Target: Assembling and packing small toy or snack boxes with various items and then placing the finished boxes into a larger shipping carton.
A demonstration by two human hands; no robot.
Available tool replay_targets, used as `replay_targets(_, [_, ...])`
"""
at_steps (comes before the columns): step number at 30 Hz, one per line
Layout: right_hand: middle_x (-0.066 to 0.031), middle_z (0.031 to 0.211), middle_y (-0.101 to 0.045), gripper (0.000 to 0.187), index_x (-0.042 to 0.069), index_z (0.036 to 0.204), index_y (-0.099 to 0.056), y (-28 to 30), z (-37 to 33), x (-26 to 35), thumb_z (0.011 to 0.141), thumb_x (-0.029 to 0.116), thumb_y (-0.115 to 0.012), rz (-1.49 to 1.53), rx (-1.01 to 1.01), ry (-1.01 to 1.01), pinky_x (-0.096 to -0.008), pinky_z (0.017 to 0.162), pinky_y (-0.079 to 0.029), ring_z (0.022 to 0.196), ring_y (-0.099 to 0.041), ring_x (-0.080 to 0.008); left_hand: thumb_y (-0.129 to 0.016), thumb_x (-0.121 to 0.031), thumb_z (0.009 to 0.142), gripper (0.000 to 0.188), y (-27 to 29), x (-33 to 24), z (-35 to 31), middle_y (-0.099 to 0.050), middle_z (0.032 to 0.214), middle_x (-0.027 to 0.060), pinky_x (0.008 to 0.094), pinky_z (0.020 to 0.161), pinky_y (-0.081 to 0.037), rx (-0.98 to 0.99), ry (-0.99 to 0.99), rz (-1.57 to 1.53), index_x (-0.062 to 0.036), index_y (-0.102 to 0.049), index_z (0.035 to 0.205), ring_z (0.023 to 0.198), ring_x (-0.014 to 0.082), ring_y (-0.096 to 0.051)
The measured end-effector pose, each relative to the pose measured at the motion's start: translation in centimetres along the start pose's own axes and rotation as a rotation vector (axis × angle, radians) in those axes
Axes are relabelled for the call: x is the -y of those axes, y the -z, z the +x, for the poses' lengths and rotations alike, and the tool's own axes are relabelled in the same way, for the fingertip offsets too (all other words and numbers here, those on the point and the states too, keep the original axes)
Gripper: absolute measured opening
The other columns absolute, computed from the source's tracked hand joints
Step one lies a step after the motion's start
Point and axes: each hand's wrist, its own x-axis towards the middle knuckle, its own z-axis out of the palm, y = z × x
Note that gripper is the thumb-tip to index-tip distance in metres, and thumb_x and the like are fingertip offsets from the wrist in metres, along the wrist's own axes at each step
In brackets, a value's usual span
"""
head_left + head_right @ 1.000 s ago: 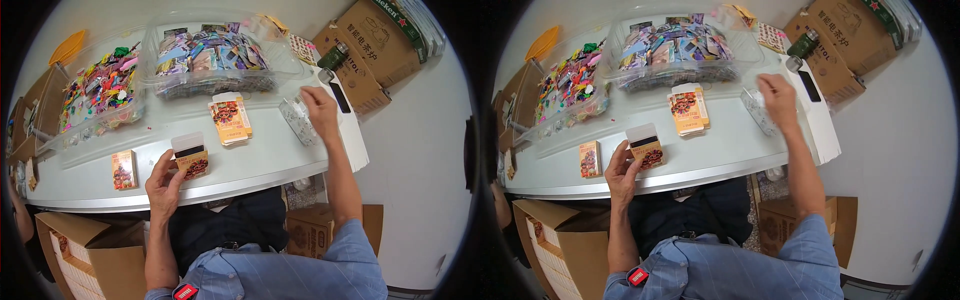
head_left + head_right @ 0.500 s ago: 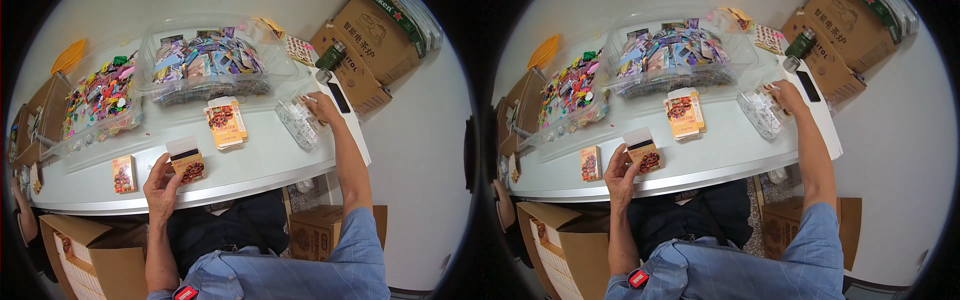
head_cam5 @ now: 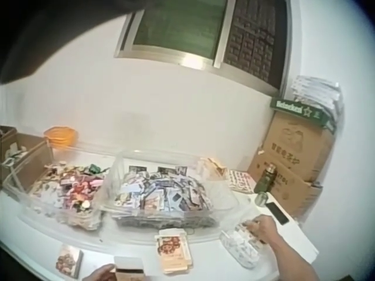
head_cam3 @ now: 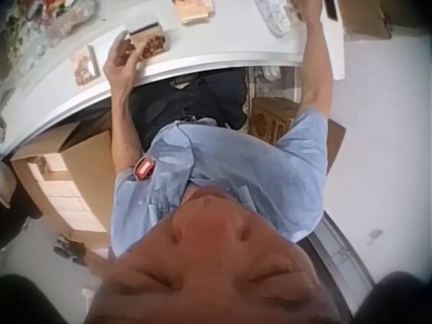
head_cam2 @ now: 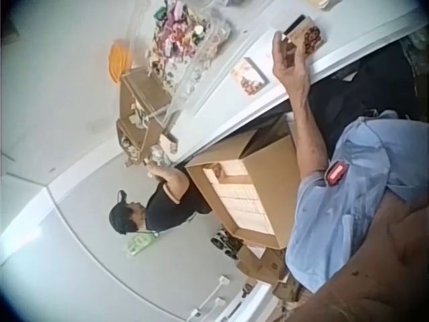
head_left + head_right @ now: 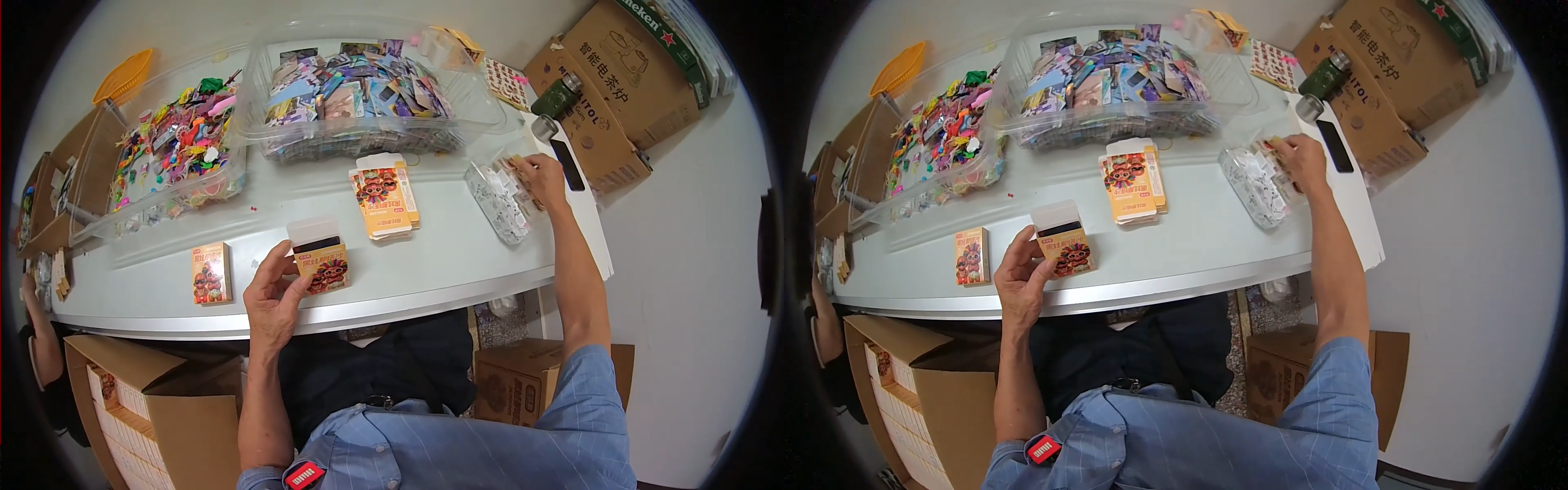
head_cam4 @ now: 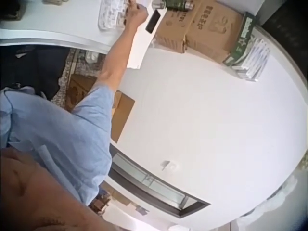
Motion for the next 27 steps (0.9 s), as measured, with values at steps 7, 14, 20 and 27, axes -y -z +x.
replay_targets(7, [0.0003,0.073,-0.064,0.021,0.002,0.095,-0.075,1.7,-2.5,9.4,0.096,0.023,-0.071,0.739,-0.013,-0.080,-0.0205,0.056,-0.039,0.061,-0.051,-0.0045,-0.072,0.003,0.088,0.056,-0.2,0.0,0.0,-0.070,0.112,0.0128,0.0274,0.078,-0.058,0.029,-0.081,0.115,-0.0033,-0.055,0.141,0.092,0.0160,-0.069])
replay_targets(14, [-0.0071,0.085,-0.070,0.010,0.001,0.098,-0.075,0.7,-8.5,27.7,0.090,0.003,-0.069,0.947,0.475,0.471,-0.0277,0.065,-0.049,0.071,-0.063,-0.0140,-0.073,0.003,0.088,0.054,0.3,0.0,-0.5,-0.070,0.114,0.0136,0.0273,0.078,-0.058,0.063,-0.027,0.074,-0.0037,-0.057,0.140,0.100,0.0161,-0.069])
replay_targets(20, [-0.0097,0.079,-0.069,0.018,0.006,0.090,-0.076,0.5,-8.2,29.8,0.092,0.023,-0.071,0.502,0.563,0.724,-0.0381,0.066,-0.051,0.071,-0.067,-0.0268,-0.074,0.003,0.089,0.057,-0.2,-0.5,-0.4,-0.070,0.109,0.0139,0.0282,0.081,-0.058,0.104,-0.060,0.156,-0.0014,-0.053,0.142,0.092,0.0160,-0.069])
replay_targets(27, [-0.0087,0.078,-0.069,0.025,0.008,0.087,-0.075,1.0,-8.5,29.7,0.091,0.032,-0.071,0.468,0.332,0.745,-0.0400,0.065,-0.051,0.071,-0.067,-0.0296,-0.074,0.004,0.087,0.055,0.5,0.2,-0.6,-0.071,0.111,0.0155,0.0275,0.077,-0.058,0.046,-0.026,0.057,-0.0022,-0.057,0.139,0.087,0.0160,-0.071])
